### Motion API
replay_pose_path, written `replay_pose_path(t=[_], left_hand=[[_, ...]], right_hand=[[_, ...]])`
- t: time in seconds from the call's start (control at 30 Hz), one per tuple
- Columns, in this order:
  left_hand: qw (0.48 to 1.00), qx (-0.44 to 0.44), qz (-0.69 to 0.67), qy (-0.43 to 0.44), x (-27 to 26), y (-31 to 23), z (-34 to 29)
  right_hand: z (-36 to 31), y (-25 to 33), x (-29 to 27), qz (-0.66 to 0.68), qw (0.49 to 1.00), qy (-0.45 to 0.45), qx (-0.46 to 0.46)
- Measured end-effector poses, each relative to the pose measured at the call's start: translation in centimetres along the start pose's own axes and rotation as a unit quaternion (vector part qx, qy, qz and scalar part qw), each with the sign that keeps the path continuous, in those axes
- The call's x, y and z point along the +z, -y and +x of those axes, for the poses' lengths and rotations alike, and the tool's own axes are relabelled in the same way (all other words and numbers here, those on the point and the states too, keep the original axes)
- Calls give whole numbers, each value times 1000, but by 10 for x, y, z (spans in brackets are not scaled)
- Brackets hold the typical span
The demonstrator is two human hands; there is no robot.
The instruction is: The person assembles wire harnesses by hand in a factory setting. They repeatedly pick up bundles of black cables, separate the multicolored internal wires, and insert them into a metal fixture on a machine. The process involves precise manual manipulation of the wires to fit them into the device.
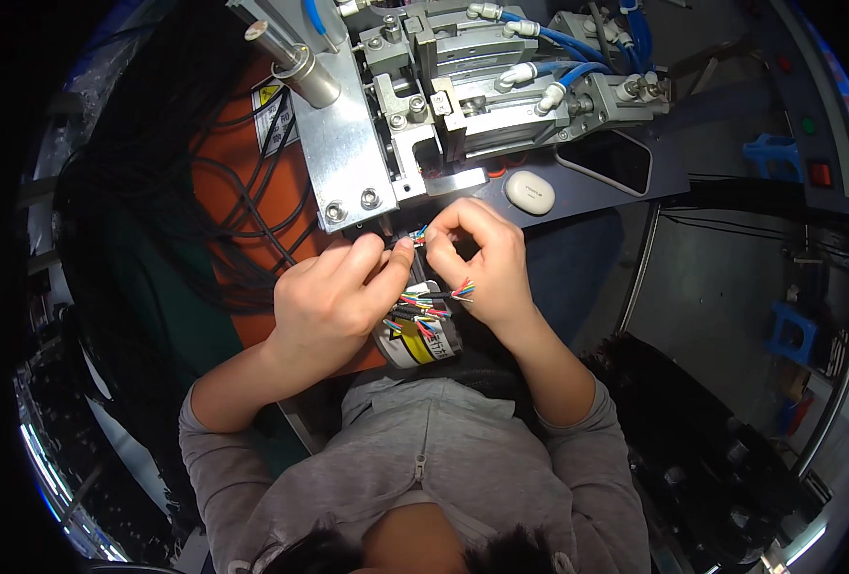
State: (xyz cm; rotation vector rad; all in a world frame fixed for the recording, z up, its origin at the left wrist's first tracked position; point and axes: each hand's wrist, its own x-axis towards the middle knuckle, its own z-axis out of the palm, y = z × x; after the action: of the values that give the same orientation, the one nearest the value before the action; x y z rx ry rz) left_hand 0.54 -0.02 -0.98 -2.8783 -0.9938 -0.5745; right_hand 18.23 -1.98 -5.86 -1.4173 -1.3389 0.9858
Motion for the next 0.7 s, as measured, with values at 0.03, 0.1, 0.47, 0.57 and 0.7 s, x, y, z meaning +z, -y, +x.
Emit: replay_pose_path(t=[0.03,0.1,0.47,0.57,0.7], left_hand=[[1000,-5,5,1,1,0,-2],[1000,-17,3,-4,1,0,-3],[998,-62,-7,34,-11,-6,-8],[998,-49,30,29,-10,-7,-13],[994,-86,35,50,-13,-7,-12]], right_hand=[[1,-1,2,-38,996,-22,-82],[4,-2,0,-98,974,-38,-202],[0,10,5,7,1000,-15,20],[-1,4,-1,78,987,35,135],[-3,0,-12,52,990,-10,-130]])
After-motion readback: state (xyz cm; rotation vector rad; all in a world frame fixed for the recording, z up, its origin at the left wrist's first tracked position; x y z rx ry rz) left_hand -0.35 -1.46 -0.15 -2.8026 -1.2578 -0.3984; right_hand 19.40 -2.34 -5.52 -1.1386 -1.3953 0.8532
